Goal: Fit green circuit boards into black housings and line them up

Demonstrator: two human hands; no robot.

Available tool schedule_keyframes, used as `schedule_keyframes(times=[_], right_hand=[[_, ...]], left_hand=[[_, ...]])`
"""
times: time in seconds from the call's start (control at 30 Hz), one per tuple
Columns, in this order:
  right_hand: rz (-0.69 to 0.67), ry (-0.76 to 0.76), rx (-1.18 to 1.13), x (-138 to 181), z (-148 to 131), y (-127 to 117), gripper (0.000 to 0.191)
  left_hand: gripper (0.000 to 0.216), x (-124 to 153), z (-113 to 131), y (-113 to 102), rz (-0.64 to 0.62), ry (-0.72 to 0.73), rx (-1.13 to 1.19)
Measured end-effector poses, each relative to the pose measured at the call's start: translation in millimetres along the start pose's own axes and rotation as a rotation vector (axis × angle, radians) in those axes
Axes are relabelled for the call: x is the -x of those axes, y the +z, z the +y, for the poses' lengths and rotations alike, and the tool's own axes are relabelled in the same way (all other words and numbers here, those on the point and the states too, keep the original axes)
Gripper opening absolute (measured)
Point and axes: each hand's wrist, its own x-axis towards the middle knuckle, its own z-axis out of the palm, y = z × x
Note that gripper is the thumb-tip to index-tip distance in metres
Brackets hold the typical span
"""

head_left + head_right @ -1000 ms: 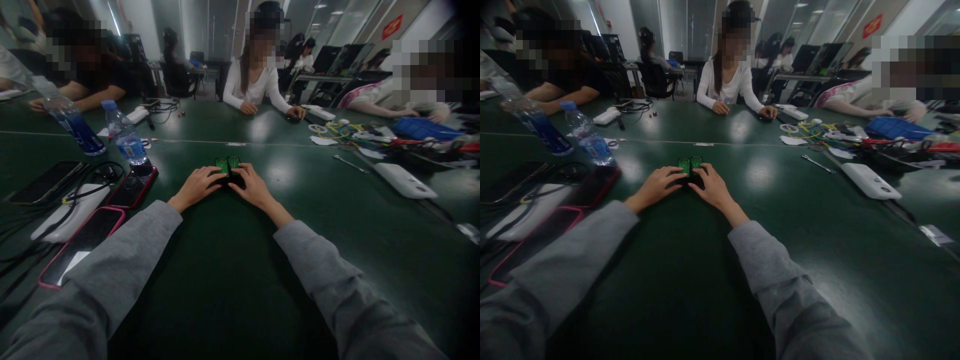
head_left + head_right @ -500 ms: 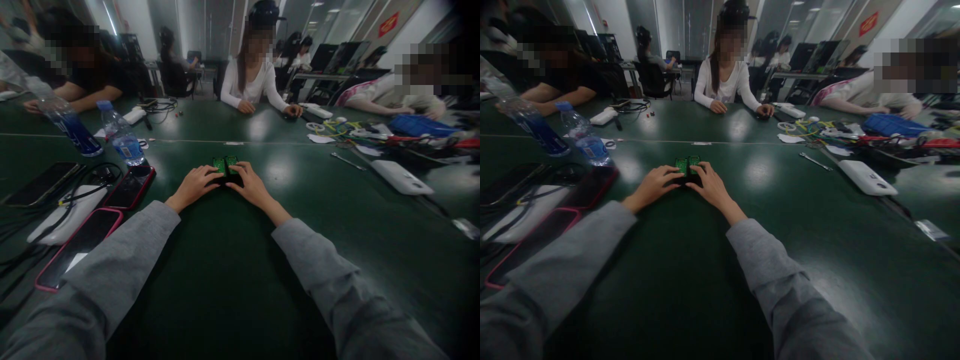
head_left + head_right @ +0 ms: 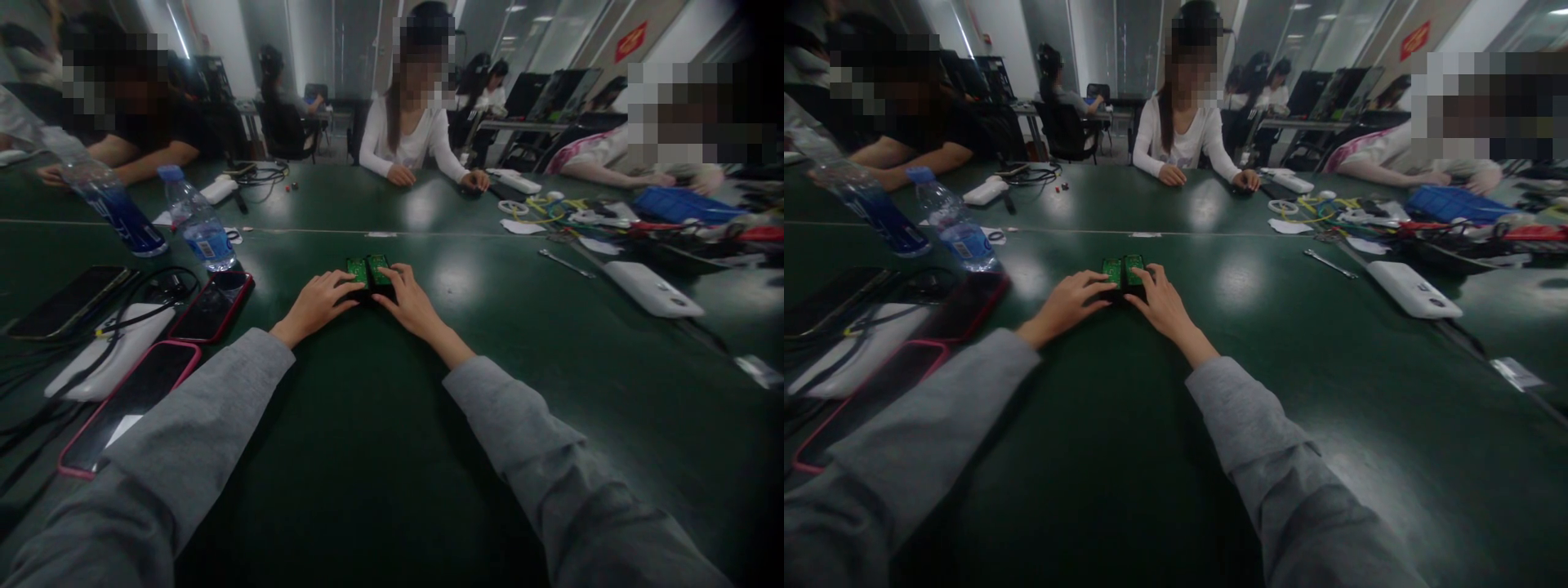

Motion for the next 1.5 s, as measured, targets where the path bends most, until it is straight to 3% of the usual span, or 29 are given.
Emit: schedule_keyframes(times=[0.67, 1.13, 1.5], right_hand=[[-0.011, 0.014, -0.002, 0.3, -1.1, 0.4, 0.063], [-0.002, -0.005, 0.023, -0.4, 1.4, 1.7, 0.062], [-0.028, -0.003, 0.006, 0.1, 2.1, 3.6, 0.062]], left_hand=[[0.037, -3.3, 4.2, -4.1, -0.025, 0.018, -0.114], [0.041, 0.4, 3.9, -2.4, -0.048, -0.014, -0.054], [0.058, 0.9, -1.6, 3.7, 0.009, -0.098, 0.092]])
